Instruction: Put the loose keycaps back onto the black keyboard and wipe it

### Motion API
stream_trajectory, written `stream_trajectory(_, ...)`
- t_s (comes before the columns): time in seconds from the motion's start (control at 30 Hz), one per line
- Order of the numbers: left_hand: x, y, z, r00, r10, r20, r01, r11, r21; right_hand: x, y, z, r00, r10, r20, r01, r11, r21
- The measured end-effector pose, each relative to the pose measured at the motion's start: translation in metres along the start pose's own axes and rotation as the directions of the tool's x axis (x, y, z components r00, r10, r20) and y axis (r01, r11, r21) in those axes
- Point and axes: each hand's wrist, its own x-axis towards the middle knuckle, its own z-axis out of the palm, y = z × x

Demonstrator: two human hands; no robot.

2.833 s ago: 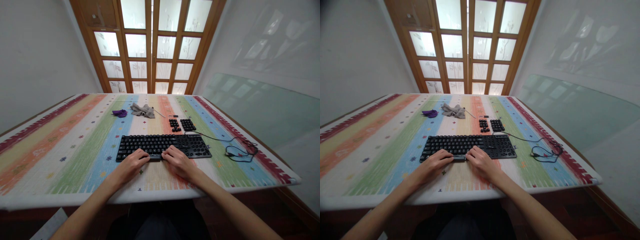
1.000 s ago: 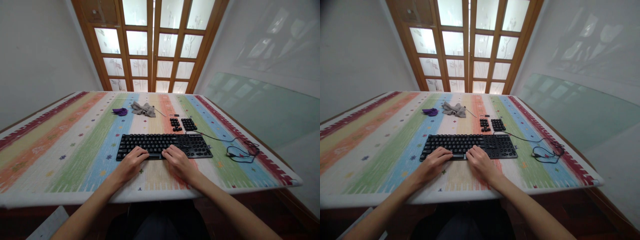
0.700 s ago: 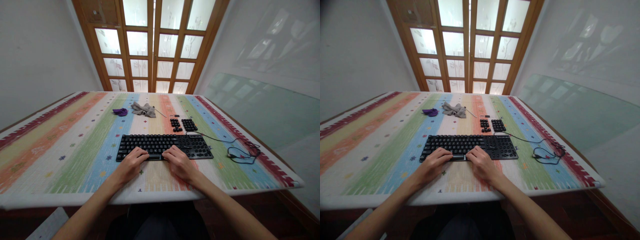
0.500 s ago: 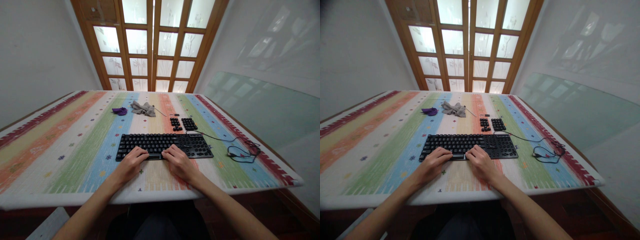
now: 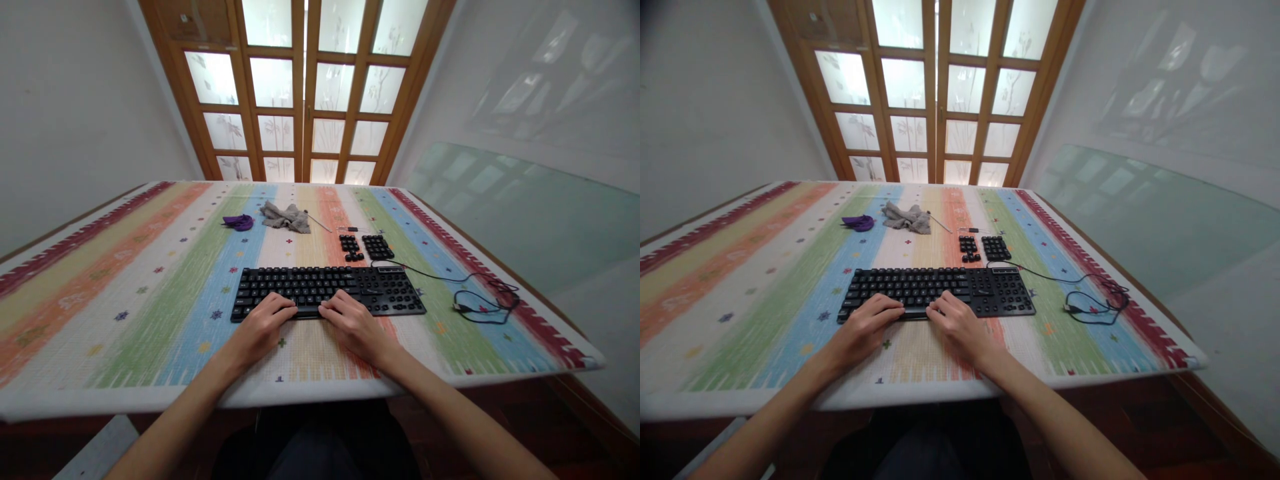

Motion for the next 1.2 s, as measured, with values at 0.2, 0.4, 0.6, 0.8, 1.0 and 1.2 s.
stream_trajectory(0.2, -0.001, -0.001, 0.0, 1.0, -0.01, 0.022, 0.01, 1.0, -0.006, 0.0, -0.002, -0.003, 0.999, 0.014, 0.038, -0.01, 0.996, -0.084)
stream_trajectory(0.4, -0.001, -0.002, 0.0, 1.0, -0.007, 0.016, 0.007, 1.0, -0.004, 0.001, -0.006, 0.0, 0.998, 0.011, 0.064, -0.007, 0.998, -0.064)
stream_trajectory(0.6, -0.001, -0.001, 0.0, 1.0, -0.005, 0.01, 0.005, 1.0, -0.019, -0.007, 0.002, 0.006, 0.979, 0.176, -0.106, -0.158, 0.975, 0.156)
stream_trajectory(0.8, -0.001, -0.003, 0.001, 1.0, -0.015, 0.008, 0.015, 0.999, -0.03, -0.004, 0.003, 0.004, 0.97, 0.215, -0.118, -0.181, 0.952, 0.248)
stream_trajectory(1.0, 0.0, -0.001, -0.002, 1.0, -0.013, 0.009, 0.013, 1.0, -0.027, -0.003, 0.004, 0.002, 0.966, 0.216, -0.142, -0.181, 0.958, 0.223)
stream_trajectory(1.2, 0.0, 0.0, -0.001, 1.0, -0.018, 0.005, 0.018, 0.999, -0.031, -0.003, 0.005, 0.0, 0.98, 0.179, -0.085, -0.158, 0.966, 0.205)
